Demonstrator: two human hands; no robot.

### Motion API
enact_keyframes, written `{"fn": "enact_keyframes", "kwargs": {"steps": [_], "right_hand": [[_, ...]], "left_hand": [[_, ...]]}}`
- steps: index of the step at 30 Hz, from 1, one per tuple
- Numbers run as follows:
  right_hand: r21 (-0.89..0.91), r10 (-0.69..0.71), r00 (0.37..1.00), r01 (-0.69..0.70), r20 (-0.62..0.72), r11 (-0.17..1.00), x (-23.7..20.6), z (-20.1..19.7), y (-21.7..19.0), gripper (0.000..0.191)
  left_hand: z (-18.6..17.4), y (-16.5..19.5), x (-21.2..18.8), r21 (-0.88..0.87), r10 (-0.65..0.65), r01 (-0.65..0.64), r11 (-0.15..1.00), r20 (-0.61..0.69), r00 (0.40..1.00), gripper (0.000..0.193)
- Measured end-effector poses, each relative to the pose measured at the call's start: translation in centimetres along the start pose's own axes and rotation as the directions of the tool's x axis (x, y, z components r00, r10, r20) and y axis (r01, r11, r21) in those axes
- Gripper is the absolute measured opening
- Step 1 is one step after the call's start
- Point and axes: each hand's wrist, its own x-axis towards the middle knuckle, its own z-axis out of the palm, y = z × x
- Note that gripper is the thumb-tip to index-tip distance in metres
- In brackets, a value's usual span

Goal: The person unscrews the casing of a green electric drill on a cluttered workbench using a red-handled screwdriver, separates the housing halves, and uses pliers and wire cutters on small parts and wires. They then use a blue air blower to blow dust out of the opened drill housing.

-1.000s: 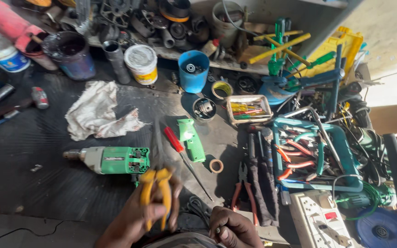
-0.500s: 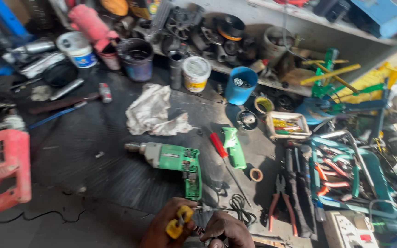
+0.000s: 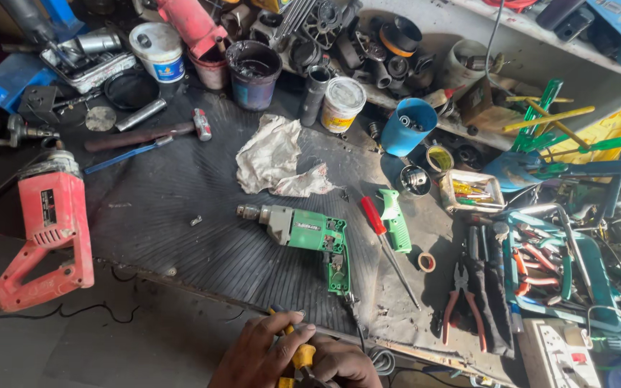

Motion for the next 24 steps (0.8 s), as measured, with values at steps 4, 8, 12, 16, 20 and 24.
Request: {"fn": "enact_keyframes", "kwargs": {"steps": [4, 8, 12, 16, 20, 24], "right_hand": [[0.098, 0.083, 0.993, -0.091, 0.085, 0.991, 0.0, 2.3, 0.0, 0.028], [0.092, 0.106, 0.991, -0.113, 0.076, 0.989, 0.2, 4.5, -0.4, 0.033], [0.105, 0.189, 0.98, -0.195, 0.065, 0.975, 0.2, 6.5, -1.1, 0.035], [0.105, 0.227, 0.972, -0.232, 0.06, 0.967, -0.2, 7.9, -1.8, 0.036], [0.011, 0.222, 0.972, -0.223, 0.081, 0.975, -0.7, 8.6, -2.0, 0.037], [-0.055, 0.255, 0.956, -0.25, 0.144, 0.967, -1.2, 8.8, -2.4, 0.036]], "left_hand": [[-2.2, -0.4, -1.6, -0.034, 0.01, -0.009, 0.999, 0.035, 0.999, 0.041], [-3.9, -0.2, -2.7, -0.043, 0.006, -0.004, 0.999, 0.05, 0.999, 0.036], [-5.2, 0.1, -3.1, 0.051, 0.053, -0.056, 0.997, 0.061, 0.997, 0.031], [-6.2, 0.3, -3.5, 0.21, 0.2, -0.19, 0.959, -0.027, 0.979, 0.024], [-6.5, -0.2, -4.6, 0.114, 0.238, -0.242, 0.963, 0.054, 0.97, 0.018], [-7.2, -1.3, -5.8, 0.117, 0.329, -0.338, 0.934, 0.091, 0.94, 0.019]]}}
